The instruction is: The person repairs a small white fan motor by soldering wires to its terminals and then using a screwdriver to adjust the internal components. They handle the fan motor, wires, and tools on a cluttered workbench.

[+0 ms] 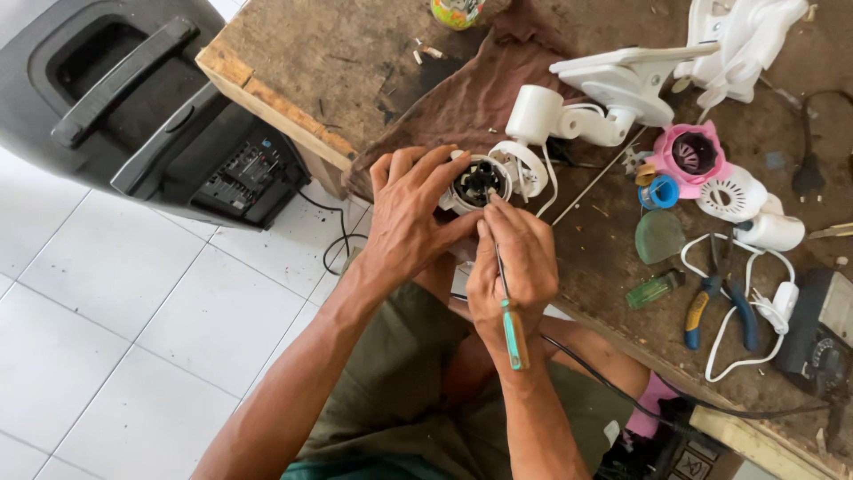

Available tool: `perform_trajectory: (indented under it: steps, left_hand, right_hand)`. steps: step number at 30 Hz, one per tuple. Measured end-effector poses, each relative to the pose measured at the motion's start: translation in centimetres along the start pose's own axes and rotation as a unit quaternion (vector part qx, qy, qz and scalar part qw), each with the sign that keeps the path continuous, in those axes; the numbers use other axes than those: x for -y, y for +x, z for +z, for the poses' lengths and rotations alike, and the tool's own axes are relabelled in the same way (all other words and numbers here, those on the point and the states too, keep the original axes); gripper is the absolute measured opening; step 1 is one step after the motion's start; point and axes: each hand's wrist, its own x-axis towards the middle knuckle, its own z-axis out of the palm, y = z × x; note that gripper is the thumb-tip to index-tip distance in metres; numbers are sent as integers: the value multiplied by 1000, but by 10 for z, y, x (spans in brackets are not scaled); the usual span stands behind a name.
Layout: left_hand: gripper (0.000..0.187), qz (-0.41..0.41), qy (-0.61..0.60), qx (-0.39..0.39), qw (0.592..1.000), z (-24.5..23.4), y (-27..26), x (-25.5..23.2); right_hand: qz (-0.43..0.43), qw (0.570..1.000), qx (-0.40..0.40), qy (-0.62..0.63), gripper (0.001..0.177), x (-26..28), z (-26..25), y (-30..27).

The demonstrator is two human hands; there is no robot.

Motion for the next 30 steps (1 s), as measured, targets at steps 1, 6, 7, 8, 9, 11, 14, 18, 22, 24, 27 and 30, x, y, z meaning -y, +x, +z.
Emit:
perform_trajectory:
  steps: [1, 6, 7, 8, 9, 11, 14, 18, 22, 24, 27, 30]
  left_hand:
    - [70, -3, 1, 2, 1000, -1, 0, -1]
    - [72, -4, -19, 3, 1000, 0, 3, -3]
    - [72, -9, -23, 6, 1000, -2, 3, -6]
    - [73, -13, -26, 7, 1000, -5, 4, -8]
    - [73, -13, -25, 8, 1000, -5, 4, -8]
    - [73, -17, -29, 8, 999, -5, 4, -9]
    - [76, -7, -22, 8, 1000, 0, 1, 1]
    - [81, 8, -24, 5, 1000, 4, -13, -3]
    - [84, -33, -84, 23, 996, 6, -15, -13]
    - [89, -51, -100, 35, 993, 0, -6, -19]
    - [112, -82, -98, 106, 986, -14, 10, -25]
    - [100, -71, -78, 149, 983, -13, 11, -25]
  right_hand:
    - [0, 1000, -8, 3, 10, -2, 1, -3]
    - [71, 996, -36, 46, 12, -3, -9, -2]
    - [89, 994, -28, 58, 12, 0, -12, 0]
    - [107, 991, -20, 72, 11, 2, -15, 4]
    - [107, 991, -20, 72, 11, 1, -15, 3]
    - [121, 989, -16, 87, 11, 0, -15, 2]
    - [187, 971, -34, 148, 13, -5, -15, -12]
    - [239, 955, -29, 172, 13, -10, -19, -22]
    - [267, 942, -27, 201, 13, -7, -22, -26]
    - [268, 942, -21, 199, 13, -8, -21, -26]
    - [287, 932, -26, 217, 14, -14, -19, -32]
    - [320, 921, -52, 214, 17, -19, -20, -39]
